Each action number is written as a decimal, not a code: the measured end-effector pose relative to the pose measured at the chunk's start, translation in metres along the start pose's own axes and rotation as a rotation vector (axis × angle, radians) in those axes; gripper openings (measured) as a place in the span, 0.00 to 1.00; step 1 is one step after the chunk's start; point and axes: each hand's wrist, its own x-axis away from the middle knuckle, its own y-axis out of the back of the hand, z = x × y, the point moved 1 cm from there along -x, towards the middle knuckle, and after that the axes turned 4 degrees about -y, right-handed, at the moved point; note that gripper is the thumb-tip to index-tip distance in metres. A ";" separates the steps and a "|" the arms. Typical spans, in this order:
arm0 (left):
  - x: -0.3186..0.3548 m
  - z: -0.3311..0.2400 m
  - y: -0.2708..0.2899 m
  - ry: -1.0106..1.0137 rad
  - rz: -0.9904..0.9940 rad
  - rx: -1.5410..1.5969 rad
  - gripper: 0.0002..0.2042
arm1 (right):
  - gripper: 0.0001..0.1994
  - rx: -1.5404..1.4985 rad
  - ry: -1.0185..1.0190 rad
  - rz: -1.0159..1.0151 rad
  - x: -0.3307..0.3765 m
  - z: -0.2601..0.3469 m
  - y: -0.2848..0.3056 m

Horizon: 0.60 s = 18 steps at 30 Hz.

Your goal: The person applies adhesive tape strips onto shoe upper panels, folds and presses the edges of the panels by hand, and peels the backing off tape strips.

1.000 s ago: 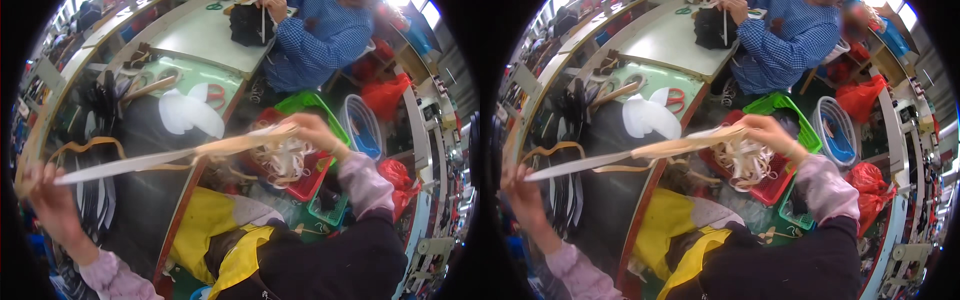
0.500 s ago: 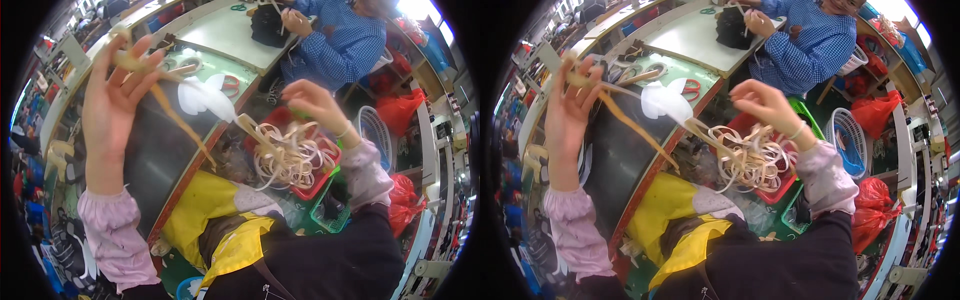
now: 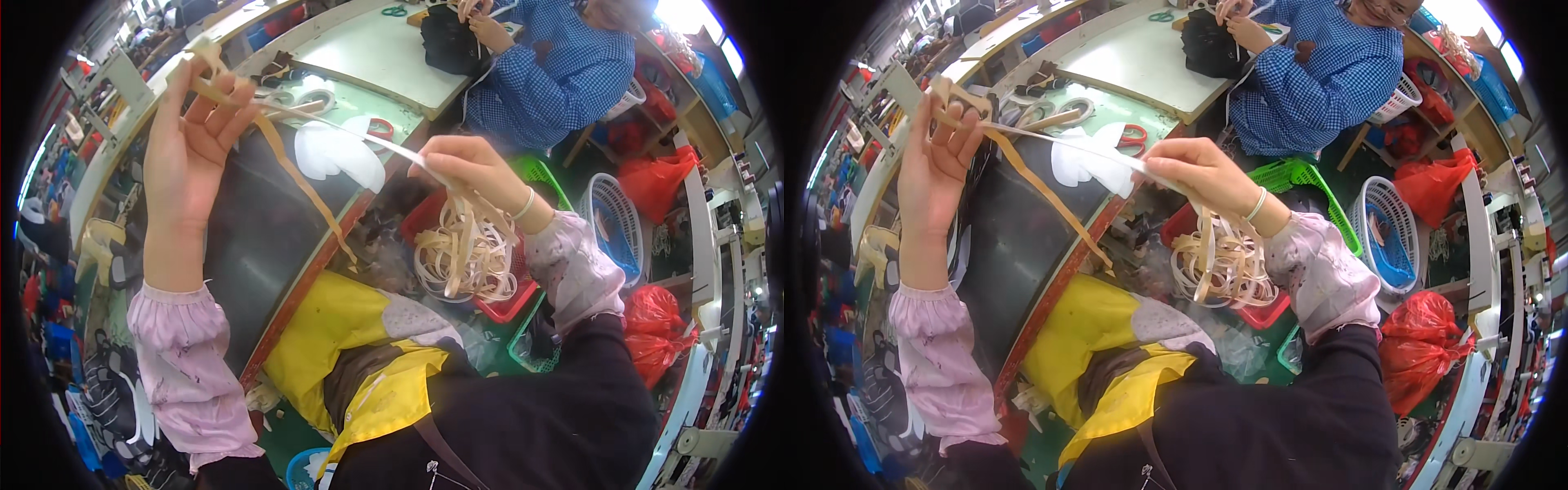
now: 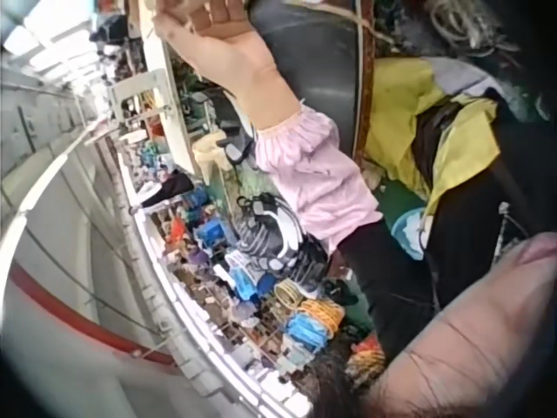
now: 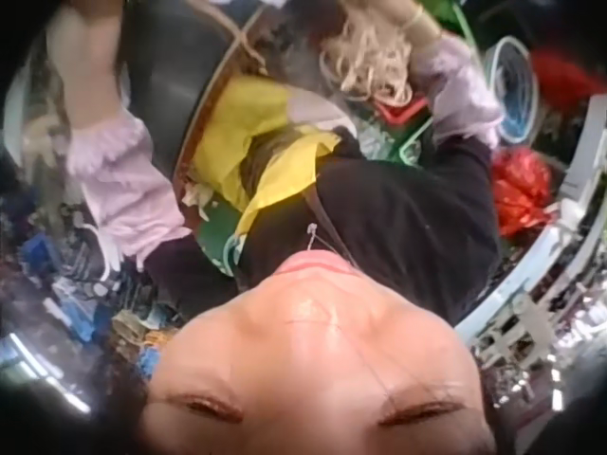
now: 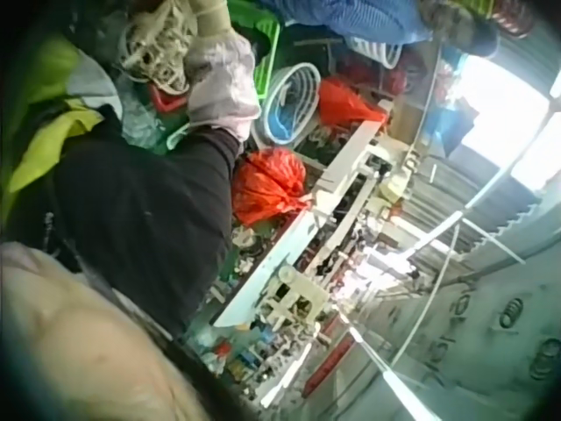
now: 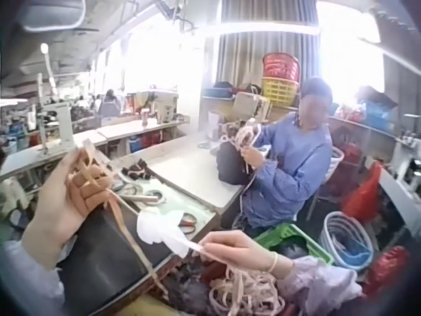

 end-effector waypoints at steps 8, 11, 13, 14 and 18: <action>0.022 0.031 -0.013 0.047 0.009 -0.098 0.21 | 0.14 -0.029 0.051 -0.230 0.009 0.014 0.024; 0.026 0.039 -0.011 0.088 -0.020 -0.174 0.21 | 0.14 0.073 0.041 -0.296 0.012 0.026 0.028; 0.027 0.041 -0.007 0.156 -0.067 -0.085 0.19 | 0.12 0.040 0.047 -0.289 0.014 0.034 0.024; 0.023 0.040 -0.010 0.169 -0.166 -0.006 0.17 | 0.10 0.063 0.137 -0.276 0.016 0.035 0.025; 0.020 0.030 -0.001 0.169 -0.111 0.119 0.14 | 0.08 0.329 0.395 -0.324 0.026 0.033 0.041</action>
